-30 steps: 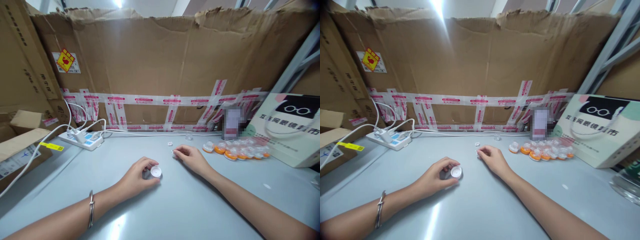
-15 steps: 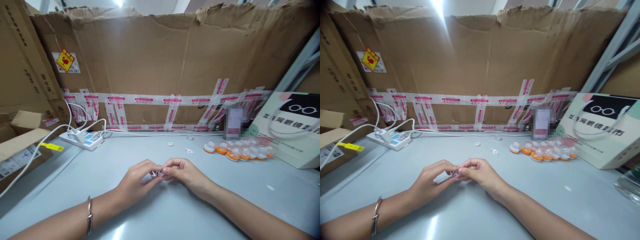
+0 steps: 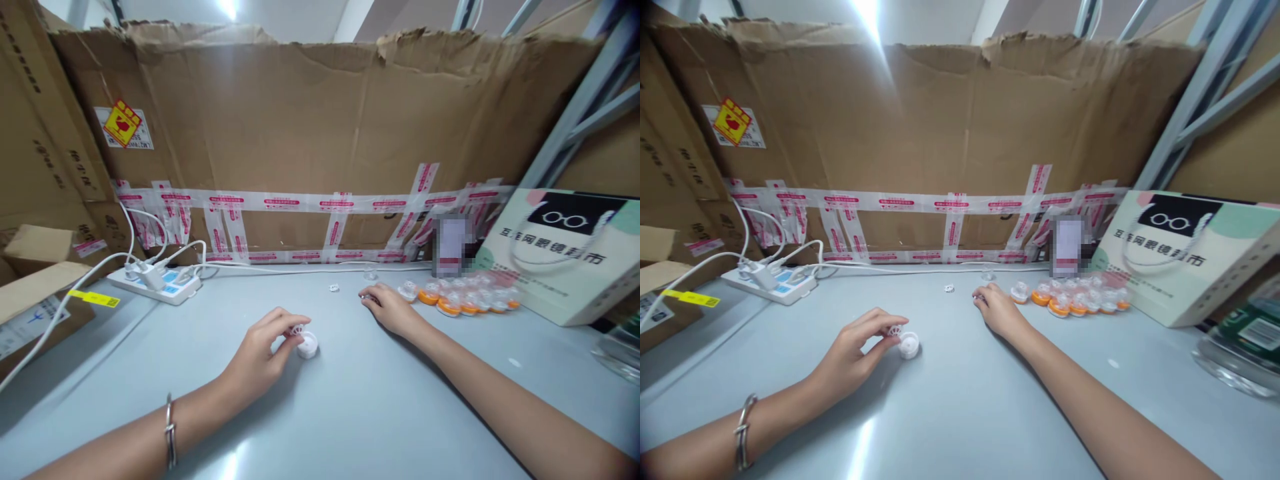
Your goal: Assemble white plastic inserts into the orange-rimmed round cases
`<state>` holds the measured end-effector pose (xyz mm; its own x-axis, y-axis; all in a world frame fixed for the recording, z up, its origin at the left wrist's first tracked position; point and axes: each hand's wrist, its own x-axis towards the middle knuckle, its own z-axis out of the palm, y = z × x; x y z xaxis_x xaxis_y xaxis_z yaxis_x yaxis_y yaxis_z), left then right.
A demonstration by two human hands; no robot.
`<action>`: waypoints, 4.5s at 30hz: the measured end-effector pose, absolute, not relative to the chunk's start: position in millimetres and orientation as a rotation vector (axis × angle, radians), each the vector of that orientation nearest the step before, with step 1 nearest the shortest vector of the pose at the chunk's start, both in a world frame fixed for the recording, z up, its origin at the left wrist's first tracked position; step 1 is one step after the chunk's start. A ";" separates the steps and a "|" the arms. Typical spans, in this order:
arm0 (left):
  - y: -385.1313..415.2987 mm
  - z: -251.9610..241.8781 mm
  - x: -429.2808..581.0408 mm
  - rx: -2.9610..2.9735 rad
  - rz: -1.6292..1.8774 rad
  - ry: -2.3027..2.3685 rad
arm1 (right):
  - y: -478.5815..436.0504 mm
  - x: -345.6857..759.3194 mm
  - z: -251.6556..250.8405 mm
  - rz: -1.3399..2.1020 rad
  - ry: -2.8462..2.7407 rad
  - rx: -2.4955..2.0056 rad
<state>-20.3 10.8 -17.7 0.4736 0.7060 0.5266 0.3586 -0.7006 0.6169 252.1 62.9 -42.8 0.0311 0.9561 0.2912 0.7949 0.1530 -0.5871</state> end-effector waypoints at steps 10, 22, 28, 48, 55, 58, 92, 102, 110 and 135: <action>9.5 -11.2 -16.4 2.163 1.110 1.097 | 40.5 217.6 -24.1 0.723 -1.568 -1.476; 14.8 -17.5 -14.8 2.010 1.039 1.005 | 10.3 176.6 -17.3 1.485 -1.155 -1.071; 12.2 -11.8 -12.7 2.037 1.066 1.005 | 5.7 172.4 -17.1 1.478 -1.242 -1.024; 13.6 -14.5 -15.4 2.371 1.099 0.807 | 0.3 166.5 -16.7 1.588 -1.253 -0.918; 14.1 -17.2 -16.7 2.388 1.115 0.814 | 1.4 168.3 -15.0 1.562 -1.241 -0.939; 13.4 -17.8 -17.3 2.438 1.100 0.857 | 1.2 169.0 -15.3 1.562 -1.234 -0.944; 6.3 -16.6 -5.6 2.704 1.228 0.759 | -4.4 162.8 -17.9 1.514 -1.175 -0.827; 7.1 -13.8 -3.2 2.713 1.251 0.792 | -2.8 164.3 -16.1 1.538 -1.117 -0.884; 6.9 -11.7 -3.4 2.799 1.303 0.699 | -5.2 164.3 -17.7 1.626 -1.267 -0.873; 7.1 -8.1 -6.3 2.764 1.364 0.777 | -4.3 169.9 -17.0 1.570 -1.335 -0.876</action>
<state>-6.3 7.1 -8.1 0.5124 0.4092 0.7550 0.4408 -0.8798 0.1777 169.9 -4.3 -17.0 -0.3716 0.9281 0.0238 -0.1725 -0.0439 -0.9840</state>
